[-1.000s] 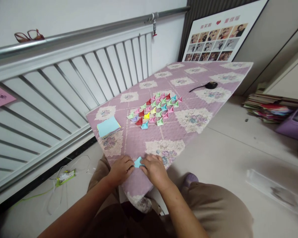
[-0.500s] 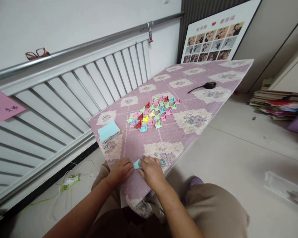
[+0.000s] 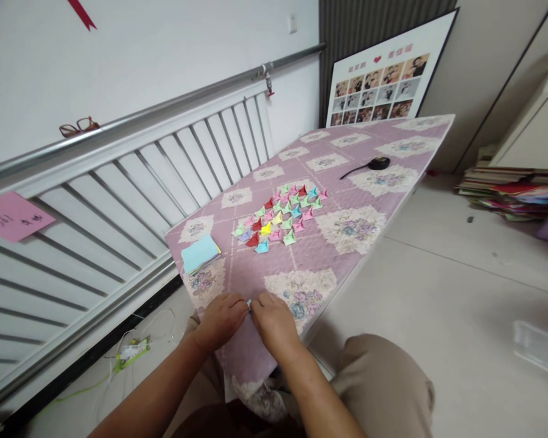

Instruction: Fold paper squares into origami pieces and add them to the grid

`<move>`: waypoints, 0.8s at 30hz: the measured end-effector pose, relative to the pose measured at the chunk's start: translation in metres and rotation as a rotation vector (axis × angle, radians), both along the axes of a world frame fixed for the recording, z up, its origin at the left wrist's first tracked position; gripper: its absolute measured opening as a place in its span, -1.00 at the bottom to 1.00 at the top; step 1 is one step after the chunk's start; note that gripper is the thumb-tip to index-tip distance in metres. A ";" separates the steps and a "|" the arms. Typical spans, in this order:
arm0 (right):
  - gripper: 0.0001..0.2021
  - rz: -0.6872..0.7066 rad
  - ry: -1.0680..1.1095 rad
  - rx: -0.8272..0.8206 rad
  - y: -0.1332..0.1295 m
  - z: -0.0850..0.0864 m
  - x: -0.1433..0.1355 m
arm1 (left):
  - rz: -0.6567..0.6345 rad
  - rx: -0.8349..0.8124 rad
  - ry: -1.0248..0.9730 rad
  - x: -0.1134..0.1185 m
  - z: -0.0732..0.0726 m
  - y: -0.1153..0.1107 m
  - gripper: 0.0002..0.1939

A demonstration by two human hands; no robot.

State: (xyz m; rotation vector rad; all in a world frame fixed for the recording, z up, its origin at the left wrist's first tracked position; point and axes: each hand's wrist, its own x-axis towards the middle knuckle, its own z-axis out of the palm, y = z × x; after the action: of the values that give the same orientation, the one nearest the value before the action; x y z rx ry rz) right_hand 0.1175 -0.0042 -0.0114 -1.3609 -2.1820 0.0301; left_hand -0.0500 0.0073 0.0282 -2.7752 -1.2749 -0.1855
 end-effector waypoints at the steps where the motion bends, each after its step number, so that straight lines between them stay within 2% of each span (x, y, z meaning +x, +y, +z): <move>1: -0.87 -0.009 0.030 -0.004 0.001 0.000 0.000 | 0.009 -0.003 -0.043 0.002 0.002 0.000 -0.79; 4: -0.85 -0.043 0.202 -0.020 0.004 0.000 0.003 | 0.101 0.001 -0.324 0.008 0.006 -0.001 -0.83; 6: -0.84 -0.074 0.358 -0.027 0.006 -0.001 0.006 | 0.218 -0.037 -0.562 0.014 0.004 -0.002 -0.73; 8: -0.84 -0.099 0.493 -0.037 0.009 -0.002 0.010 | 0.356 -0.143 -0.738 0.024 -0.001 -0.004 -0.63; 10: -0.84 -0.122 0.597 -0.058 0.010 -0.002 0.013 | 0.468 -0.278 -0.828 0.036 -0.009 -0.006 -0.60; 12: -0.85 -0.151 0.674 -0.095 0.011 -0.001 0.015 | 0.501 -0.341 -0.849 0.047 -0.013 -0.009 -0.57; 15: -0.83 -0.191 0.760 -0.158 0.010 0.002 0.017 | 0.433 -0.238 -0.807 0.055 -0.014 -0.015 -0.57; 17: -0.82 -0.197 0.819 -0.195 0.010 0.005 0.018 | 0.385 -0.161 -0.770 0.056 -0.012 -0.017 -0.65; 20: -0.80 -0.188 0.896 -0.237 0.009 0.006 0.019 | 0.393 -0.164 -0.739 0.053 -0.012 -0.016 -0.82; 24: -0.81 -0.169 0.952 -0.289 0.010 0.003 0.020 | 0.409 -0.162 -0.688 0.050 -0.014 -0.009 -0.89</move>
State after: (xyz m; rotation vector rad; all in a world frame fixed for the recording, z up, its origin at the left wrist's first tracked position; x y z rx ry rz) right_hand 0.1371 0.0054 -0.0081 -1.2890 -1.2835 0.7854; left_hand 0.0000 -0.0014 0.0140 -2.5702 -2.0387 -1.1155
